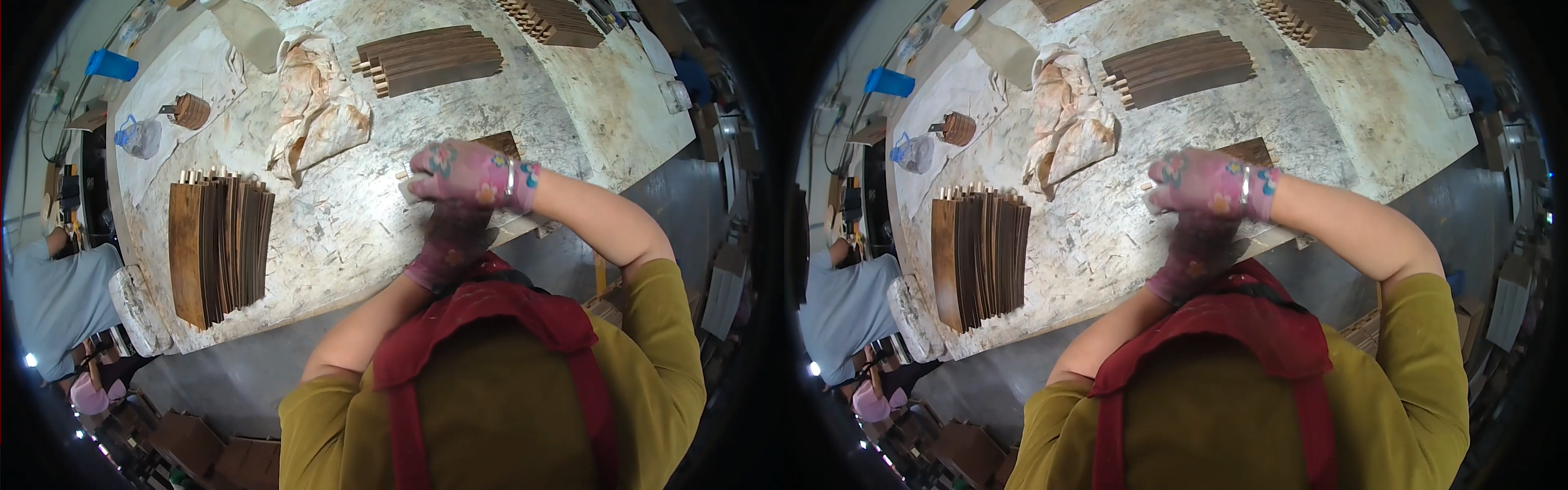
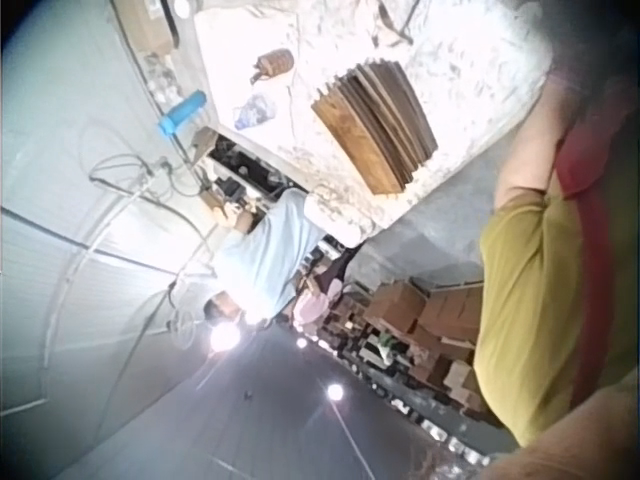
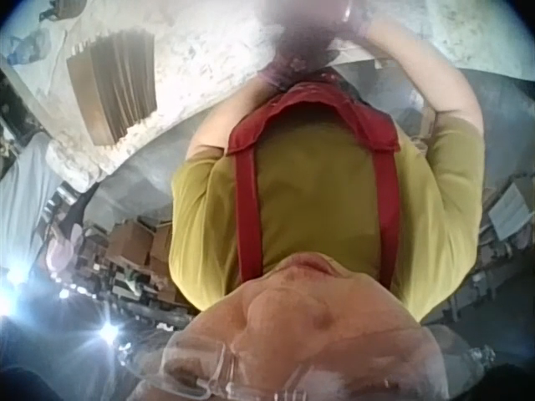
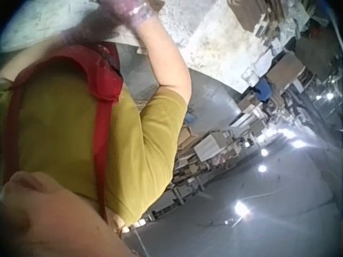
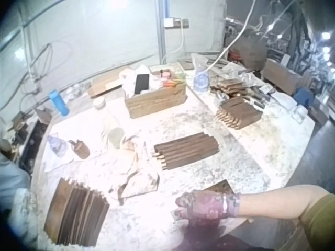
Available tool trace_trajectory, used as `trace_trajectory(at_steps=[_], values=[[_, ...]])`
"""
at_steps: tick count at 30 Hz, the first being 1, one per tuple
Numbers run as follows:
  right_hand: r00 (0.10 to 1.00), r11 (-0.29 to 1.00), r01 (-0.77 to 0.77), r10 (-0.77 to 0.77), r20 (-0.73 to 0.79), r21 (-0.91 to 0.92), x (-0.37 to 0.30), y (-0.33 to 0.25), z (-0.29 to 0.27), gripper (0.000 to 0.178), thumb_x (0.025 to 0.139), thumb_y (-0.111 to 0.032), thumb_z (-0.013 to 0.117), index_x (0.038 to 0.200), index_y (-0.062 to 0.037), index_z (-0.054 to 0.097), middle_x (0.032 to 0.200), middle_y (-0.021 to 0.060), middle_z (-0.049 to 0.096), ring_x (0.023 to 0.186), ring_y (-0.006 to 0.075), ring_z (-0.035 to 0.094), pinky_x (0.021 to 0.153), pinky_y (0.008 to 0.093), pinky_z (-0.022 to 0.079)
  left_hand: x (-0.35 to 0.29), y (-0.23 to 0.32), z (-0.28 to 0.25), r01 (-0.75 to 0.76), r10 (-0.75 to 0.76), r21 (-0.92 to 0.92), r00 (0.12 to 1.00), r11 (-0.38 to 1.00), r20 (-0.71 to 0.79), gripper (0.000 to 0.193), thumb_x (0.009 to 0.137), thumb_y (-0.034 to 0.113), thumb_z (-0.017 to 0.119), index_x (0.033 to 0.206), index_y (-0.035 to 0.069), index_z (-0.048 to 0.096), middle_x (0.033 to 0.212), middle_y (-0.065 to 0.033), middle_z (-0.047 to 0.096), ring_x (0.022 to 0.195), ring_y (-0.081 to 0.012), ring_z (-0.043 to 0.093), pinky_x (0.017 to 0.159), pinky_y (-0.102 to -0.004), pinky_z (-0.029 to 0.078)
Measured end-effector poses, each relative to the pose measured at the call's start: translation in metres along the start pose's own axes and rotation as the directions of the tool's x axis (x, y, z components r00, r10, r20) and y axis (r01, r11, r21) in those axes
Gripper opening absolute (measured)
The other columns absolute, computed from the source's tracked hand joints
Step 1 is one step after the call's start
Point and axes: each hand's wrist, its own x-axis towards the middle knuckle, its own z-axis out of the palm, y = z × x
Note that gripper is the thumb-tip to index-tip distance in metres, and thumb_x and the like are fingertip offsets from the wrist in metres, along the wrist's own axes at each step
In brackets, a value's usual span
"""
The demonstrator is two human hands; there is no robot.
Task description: The person uses a small block to sand the flat surfaces and edges of several wooden boards one by one, before picking up a small circular object to sand as well.
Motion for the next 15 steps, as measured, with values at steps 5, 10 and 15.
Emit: trace_trajectory(at_steps=[5, 10, 15], values=[[0.972, 0.970, -0.214, 0.199, -0.129, -0.115, 0.016, 0.036, -0.012, 0.027, 0.089, -0.016, 0.063, 0.116, -0.0152, 0.066, 0.118, 0.0148, 0.060, 0.101, 0.0332, 0.063, 0.081, 0.0415, 0.054, 0.013, -0.003, -0.003, -0.077, 0.086, 0.054, 0.978, 0.996, -0.189, 0.064, 0.075, 0.035, 0.073, 0.130, 0.007, 0.056, 0.131, -0.0150, 0.055, 0.120, -0.0337, 0.053, 0.104, -0.0499, 0.042], [0.740, 0.845, -0.402, 0.526, -0.418, 0.351, -0.057, 0.043, -0.031, 0.028, 0.089, -0.019, 0.068, 0.115, -0.0109, 0.066, 0.108, 0.0143, 0.063, 0.105, 0.0326, 0.062, 0.092, 0.0406, 0.051, 0.040, -0.020, -0.051, -0.002, 0.012, 0.070, 0.991, 0.998, -0.133, 0.067, 0.069, 0.028, 0.081, 0.128, 0.007, 0.058, 0.124, -0.0127, 0.056, 0.117, -0.0326, 0.052, 0.098, -0.0469, 0.045], [0.319, 0.386, -0.305, 0.903, -0.289, 0.871, -0.156, 0.049, -0.028, 0.034, 0.093, -0.019, 0.068, 0.122, -0.0010, 0.065, 0.106, 0.0049, 0.069, 0.095, 0.0134, 0.062, 0.085, 0.0281, 0.049, 0.052, -0.039, -0.090, 0.057, -0.064, 0.094, 0.995, 0.994, 0.082, 0.064, 0.080, 0.027, 0.074, 0.138, 0.010, 0.055, 0.127, -0.0161, 0.054, 0.115, -0.0349, 0.053, 0.100, -0.0450, 0.044]])
